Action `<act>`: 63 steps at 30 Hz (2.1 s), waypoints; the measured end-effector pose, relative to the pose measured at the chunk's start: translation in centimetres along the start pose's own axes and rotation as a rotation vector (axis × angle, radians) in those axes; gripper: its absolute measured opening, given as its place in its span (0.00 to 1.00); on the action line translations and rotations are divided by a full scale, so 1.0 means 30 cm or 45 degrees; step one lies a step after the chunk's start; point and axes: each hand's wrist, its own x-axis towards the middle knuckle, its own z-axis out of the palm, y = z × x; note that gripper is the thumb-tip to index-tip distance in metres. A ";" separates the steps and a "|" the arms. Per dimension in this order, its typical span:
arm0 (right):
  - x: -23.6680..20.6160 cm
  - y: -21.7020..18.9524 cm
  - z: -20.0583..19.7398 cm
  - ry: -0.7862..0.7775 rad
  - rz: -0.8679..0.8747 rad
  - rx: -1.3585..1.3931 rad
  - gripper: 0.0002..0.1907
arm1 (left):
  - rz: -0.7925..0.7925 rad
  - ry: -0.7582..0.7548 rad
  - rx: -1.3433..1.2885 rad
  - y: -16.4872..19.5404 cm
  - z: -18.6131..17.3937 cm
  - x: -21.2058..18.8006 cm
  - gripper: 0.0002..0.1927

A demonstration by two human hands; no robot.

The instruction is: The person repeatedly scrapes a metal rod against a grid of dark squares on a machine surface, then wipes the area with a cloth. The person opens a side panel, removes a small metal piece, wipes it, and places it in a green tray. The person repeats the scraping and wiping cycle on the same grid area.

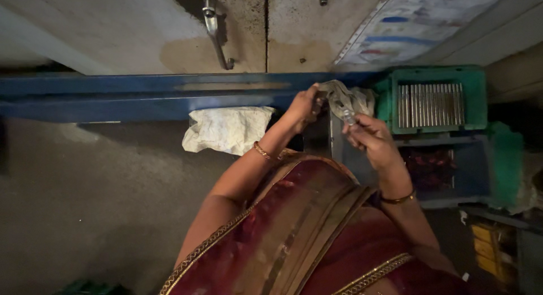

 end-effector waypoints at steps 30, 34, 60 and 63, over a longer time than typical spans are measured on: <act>0.091 0.103 -0.040 0.093 0.104 -0.713 0.15 | 0.049 -0.135 0.285 0.058 0.108 -0.107 0.24; 0.067 0.111 -0.062 0.078 0.246 -0.448 0.13 | 0.285 -0.055 0.467 -0.011 0.056 -0.014 0.30; -0.091 0.039 -0.309 0.506 0.297 0.116 0.14 | 1.289 -1.272 1.765 -0.346 0.135 0.180 0.20; -0.070 0.050 -0.310 0.453 0.243 0.202 0.16 | 0.995 -1.149 1.822 -0.342 0.133 0.204 0.20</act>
